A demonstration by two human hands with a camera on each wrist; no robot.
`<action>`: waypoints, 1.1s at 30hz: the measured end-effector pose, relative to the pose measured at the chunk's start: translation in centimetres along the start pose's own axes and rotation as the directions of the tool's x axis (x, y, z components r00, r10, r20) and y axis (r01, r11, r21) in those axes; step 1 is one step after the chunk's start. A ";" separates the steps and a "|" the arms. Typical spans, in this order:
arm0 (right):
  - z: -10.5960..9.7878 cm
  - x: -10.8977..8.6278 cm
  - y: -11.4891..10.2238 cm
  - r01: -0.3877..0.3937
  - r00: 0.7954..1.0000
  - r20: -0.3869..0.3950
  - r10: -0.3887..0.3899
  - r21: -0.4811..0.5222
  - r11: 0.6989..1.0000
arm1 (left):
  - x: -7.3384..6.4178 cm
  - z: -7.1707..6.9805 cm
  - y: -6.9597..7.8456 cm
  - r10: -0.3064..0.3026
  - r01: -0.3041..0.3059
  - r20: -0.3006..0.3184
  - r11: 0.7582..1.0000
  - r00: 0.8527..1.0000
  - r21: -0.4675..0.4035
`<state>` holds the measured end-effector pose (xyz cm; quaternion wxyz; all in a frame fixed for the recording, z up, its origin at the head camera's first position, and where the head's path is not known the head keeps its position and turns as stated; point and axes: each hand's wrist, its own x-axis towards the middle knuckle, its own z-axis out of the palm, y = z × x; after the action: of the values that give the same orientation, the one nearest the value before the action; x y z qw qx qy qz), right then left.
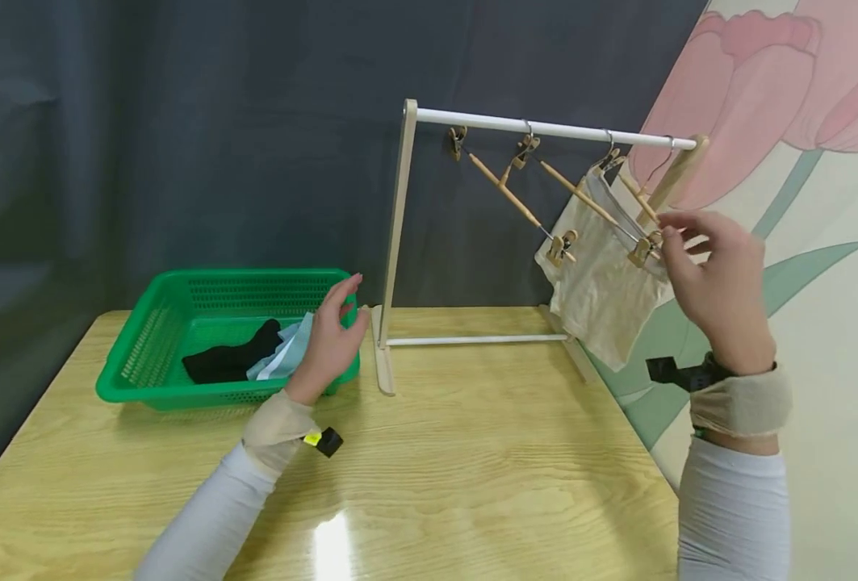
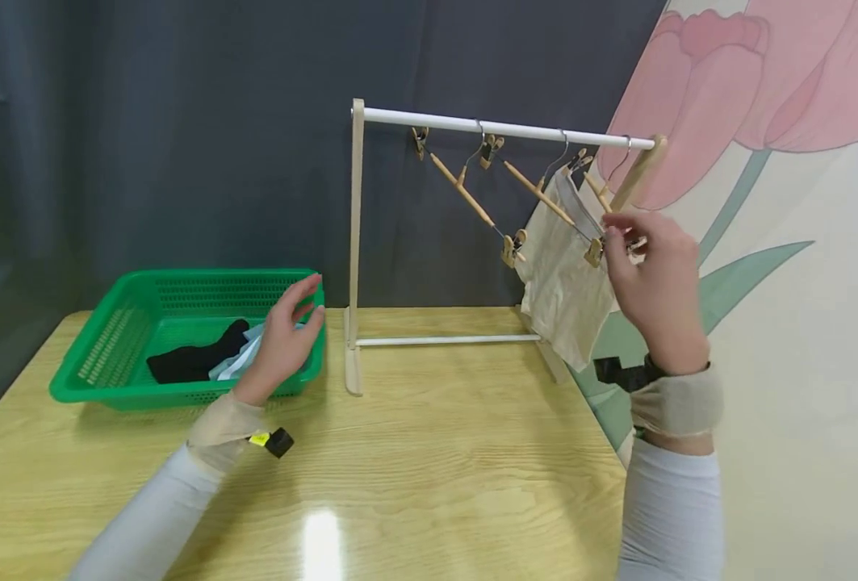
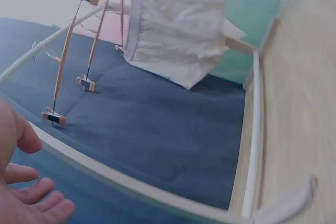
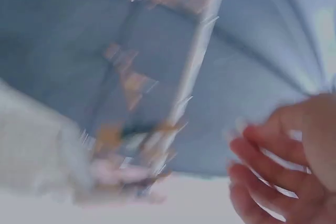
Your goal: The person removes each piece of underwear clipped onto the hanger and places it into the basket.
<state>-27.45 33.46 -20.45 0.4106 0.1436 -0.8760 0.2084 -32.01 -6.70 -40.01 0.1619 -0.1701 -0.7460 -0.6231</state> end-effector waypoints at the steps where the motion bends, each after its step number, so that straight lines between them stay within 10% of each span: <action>1: 0.1 0.6 0.7 -0.049 0.999 -0.019 0.049 -0.041 0.998 | 0.6 0.3 -0.1 -0.017 0.017 -0.006 0.999 1.000 -0.028; 7: 1.1 3.2 4.3 -0.255 0.954 0.113 0.279 -0.187 0.949 | 3.3 2.6 -1.1 -0.048 0.043 -0.076 0.997 0.996 -0.057; 20: 3.3 3.9 6.6 -0.377 0.847 0.237 0.476 -0.363 0.852 | 6.2 5.6 -3.6 -0.032 0.033 -0.177 0.999 0.984 0.001; 33: 4.0 3.3 7.7 -0.369 0.908 0.072 0.413 -0.330 0.869 | 7.0 5.2 -3.8 0.031 -0.026 -0.151 0.999 0.988 0.039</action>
<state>-35.41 37.98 -22.06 0.3148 -0.0887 -0.9350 0.1373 -40.12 -1.81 -41.07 0.2302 -0.1298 -0.7406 -0.6179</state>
